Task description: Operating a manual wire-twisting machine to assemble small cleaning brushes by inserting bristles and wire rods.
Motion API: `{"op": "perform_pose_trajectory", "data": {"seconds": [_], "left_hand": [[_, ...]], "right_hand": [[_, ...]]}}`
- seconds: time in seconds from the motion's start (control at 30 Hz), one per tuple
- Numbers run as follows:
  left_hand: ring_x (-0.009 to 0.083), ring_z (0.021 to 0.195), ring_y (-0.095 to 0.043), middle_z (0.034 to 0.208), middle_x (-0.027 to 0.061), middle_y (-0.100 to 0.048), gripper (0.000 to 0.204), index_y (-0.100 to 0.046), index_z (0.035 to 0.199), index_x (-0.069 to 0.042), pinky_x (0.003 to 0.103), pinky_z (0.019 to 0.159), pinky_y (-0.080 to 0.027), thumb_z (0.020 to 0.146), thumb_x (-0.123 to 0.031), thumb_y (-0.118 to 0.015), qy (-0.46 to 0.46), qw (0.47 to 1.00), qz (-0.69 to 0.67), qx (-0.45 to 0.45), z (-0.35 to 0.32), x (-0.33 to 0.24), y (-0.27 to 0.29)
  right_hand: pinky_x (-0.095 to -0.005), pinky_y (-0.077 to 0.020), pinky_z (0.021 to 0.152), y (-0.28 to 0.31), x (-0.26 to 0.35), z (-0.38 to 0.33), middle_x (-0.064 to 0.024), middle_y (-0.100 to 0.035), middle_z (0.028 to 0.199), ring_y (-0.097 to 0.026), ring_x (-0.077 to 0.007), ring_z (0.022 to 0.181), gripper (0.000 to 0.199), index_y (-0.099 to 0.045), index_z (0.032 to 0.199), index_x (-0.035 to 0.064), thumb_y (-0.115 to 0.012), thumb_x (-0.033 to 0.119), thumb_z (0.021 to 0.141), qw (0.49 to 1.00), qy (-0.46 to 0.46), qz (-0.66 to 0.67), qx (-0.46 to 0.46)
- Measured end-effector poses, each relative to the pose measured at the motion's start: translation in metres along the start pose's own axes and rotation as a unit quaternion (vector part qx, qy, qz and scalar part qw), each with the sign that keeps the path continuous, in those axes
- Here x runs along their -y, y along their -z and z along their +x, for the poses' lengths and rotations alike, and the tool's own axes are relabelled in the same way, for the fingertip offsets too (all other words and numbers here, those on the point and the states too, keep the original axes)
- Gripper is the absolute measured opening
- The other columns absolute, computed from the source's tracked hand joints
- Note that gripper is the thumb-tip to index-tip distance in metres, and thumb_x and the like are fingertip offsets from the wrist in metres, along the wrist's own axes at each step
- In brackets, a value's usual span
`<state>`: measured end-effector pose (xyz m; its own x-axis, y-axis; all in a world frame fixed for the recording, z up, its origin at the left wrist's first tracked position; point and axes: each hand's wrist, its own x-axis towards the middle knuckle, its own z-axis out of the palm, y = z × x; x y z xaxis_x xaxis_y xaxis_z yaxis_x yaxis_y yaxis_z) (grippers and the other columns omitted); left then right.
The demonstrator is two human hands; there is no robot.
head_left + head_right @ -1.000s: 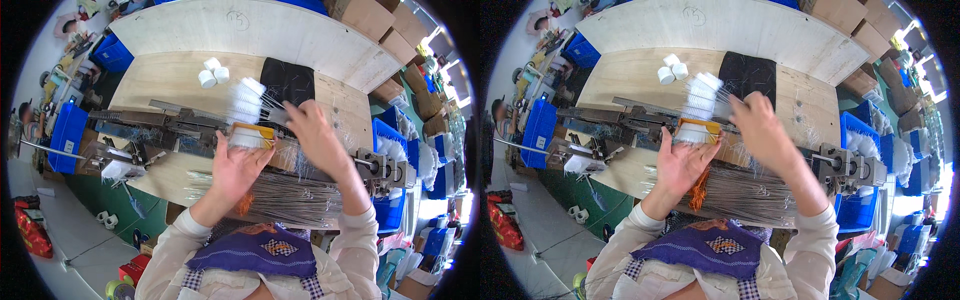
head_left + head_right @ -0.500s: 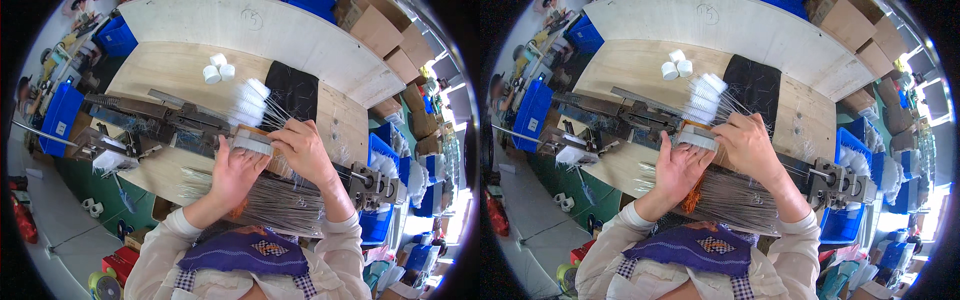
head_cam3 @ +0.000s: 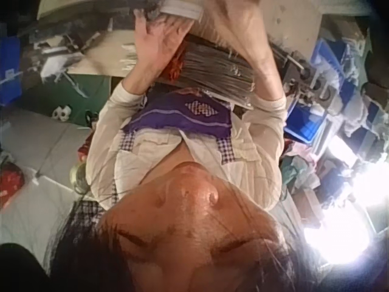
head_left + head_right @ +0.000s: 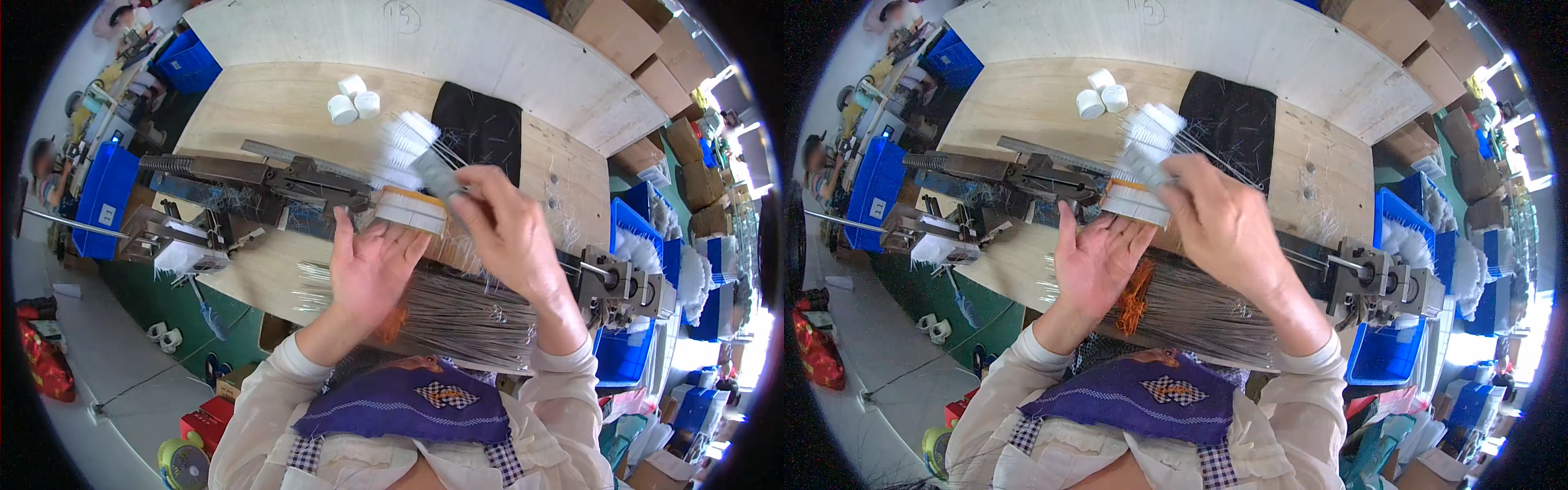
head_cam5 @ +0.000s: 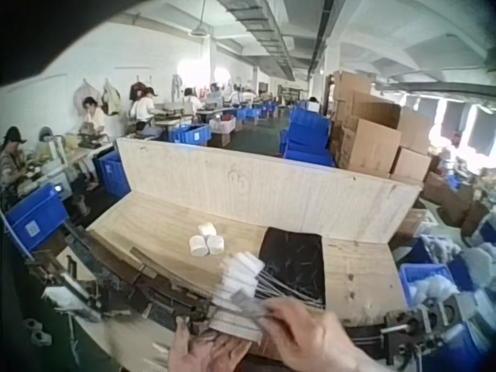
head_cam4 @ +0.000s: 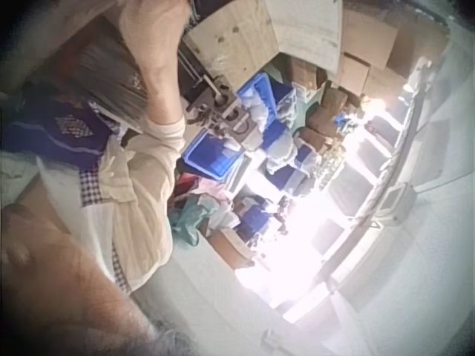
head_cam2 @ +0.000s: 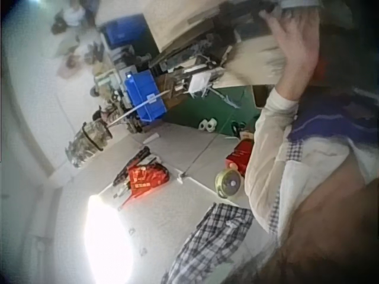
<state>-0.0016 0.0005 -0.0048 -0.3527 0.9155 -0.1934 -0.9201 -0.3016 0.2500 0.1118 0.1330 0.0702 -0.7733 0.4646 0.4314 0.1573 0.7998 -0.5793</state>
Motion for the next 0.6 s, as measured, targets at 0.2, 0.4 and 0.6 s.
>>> {"op": "perform_pose_trajectory", "data": {"seconds": [0.2,0.4,0.6], "left_hand": [[0.0319,0.135,-0.036,0.143,0.0224,-0.038,0.086,-0.033,0.137,0.009,0.042,0.113,-0.030,0.093,-0.065,-0.036,-0.020,1.000,0.007,-0.004,0.000,-0.001,0.005],[0.0267,0.122,-0.048,0.123,0.0139,-0.054,0.071,-0.049,0.122,0.002,0.040,0.108,-0.035,0.095,-0.062,-0.037,0.003,0.998,0.056,0.002,0.001,-0.006,-0.005],[0.0252,0.115,-0.053,0.118,0.0119,-0.057,0.033,-0.053,0.114,0.001,0.041,0.104,-0.041,0.097,-0.027,-0.051,-0.015,0.995,0.089,-0.037,0.002,-0.008,0.005]], "right_hand": [[-0.0349,-0.0498,0.050,-0.015,0.018,-0.021,-0.0112,-0.061,0.075,-0.064,-0.0250,0.058,0.030,-0.055,0.114,-0.0006,-0.057,0.007,0.085,0.970,0.030,-0.219,0.103],[-0.0325,-0.0486,0.048,-0.029,0.026,-0.023,-0.0084,-0.059,0.072,-0.063,-0.0220,0.057,0.038,-0.053,0.113,-0.0055,-0.057,0.006,0.076,0.944,0.068,-0.304,0.109],[-0.0309,-0.0479,0.046,-0.017,0.019,-0.024,-0.0085,-0.059,0.069,-0.064,-0.0201,0.057,0.027,-0.055,0.100,-0.0062,-0.058,0.006,0.075,0.941,0.072,-0.313,0.110]]}}
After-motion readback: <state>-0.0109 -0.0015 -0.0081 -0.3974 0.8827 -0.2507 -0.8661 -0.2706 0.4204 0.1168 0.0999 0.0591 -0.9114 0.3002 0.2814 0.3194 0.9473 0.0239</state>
